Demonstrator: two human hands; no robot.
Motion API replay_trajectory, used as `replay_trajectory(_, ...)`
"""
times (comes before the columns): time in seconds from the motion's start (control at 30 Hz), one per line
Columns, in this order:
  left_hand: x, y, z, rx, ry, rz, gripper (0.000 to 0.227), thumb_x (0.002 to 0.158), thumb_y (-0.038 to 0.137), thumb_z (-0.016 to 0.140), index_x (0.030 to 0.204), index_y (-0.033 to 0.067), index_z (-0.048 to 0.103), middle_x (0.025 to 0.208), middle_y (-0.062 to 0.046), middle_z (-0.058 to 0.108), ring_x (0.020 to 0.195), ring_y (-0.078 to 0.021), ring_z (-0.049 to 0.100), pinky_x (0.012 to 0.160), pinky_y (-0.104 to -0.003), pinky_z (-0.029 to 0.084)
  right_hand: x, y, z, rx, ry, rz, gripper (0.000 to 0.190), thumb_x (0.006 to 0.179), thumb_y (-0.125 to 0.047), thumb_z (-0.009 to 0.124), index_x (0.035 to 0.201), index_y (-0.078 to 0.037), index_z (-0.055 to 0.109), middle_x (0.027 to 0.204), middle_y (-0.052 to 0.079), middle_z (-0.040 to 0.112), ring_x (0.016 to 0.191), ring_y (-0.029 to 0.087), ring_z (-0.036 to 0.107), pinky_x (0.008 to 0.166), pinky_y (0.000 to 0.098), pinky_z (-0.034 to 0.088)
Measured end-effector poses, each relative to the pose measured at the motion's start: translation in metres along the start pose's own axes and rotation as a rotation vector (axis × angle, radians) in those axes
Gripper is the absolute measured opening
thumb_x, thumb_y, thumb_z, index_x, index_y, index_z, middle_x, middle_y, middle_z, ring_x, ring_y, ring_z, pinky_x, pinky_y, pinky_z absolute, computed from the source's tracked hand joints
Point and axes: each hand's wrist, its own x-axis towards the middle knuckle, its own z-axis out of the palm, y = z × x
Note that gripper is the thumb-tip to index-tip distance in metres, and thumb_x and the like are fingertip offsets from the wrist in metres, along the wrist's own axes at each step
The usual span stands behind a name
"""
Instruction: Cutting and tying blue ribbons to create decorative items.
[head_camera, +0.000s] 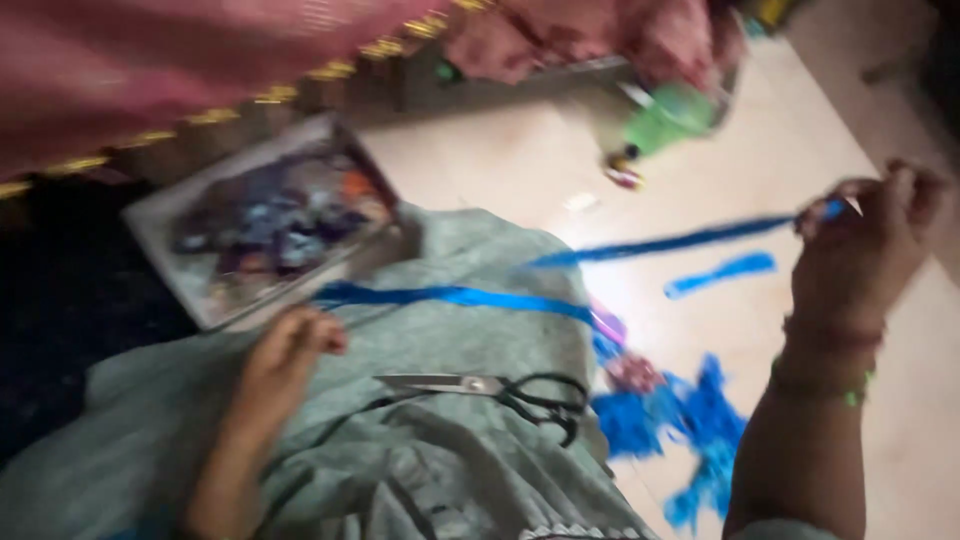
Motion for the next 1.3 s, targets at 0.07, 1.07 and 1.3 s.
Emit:
replay_trajectory(0.07,0.001,0.025,0.0,-0.075,-0.001,-0.046,0.024,0.106,0.025,0.054,0.103,0.0032,0.064,0.095,-0.004,0.067,0.092,-0.0145,0.065,0.086,-0.031,0.053,0.027,0.029,-0.059,-0.036,0.04,0.048,0.014,0.124,-0.019,0.046,0.132,-0.009,0.043,0.092,0.007,0.059,0.072,0.017,0.062,0.061,0.0255,0.052)
replay_trajectory(1.07,-0.034,0.103,-0.057,0.035,0.408,0.196,0.019,0.111,0.019,0.06,0.109,0.002,0.068,0.105,-0.004,0.071,0.101,-0.0113,0.066,0.095,-0.03,0.053,-0.056,0.272,-0.11,-0.898,-0.336,-0.052,0.021,0.092,-0.002,0.083,0.111,-0.003,0.073,0.11,0.009,0.07,0.101,0.02,0.065,0.092,0.0342,0.053)
replay_trajectory(1.3,-0.114,0.135,-0.11,0.136,0.725,0.134,0.018,0.108,0.018,0.063,0.109,0.002,0.069,0.099,-0.002,0.072,0.095,-0.0089,0.068,0.09,-0.026,0.056,-0.055,0.18,0.063,-0.553,-0.637,0.007,0.027,0.108,-0.012,0.059,0.135,-0.006,0.06,0.126,0.001,0.063,0.122,0.011,0.058,0.106,0.0269,0.047)
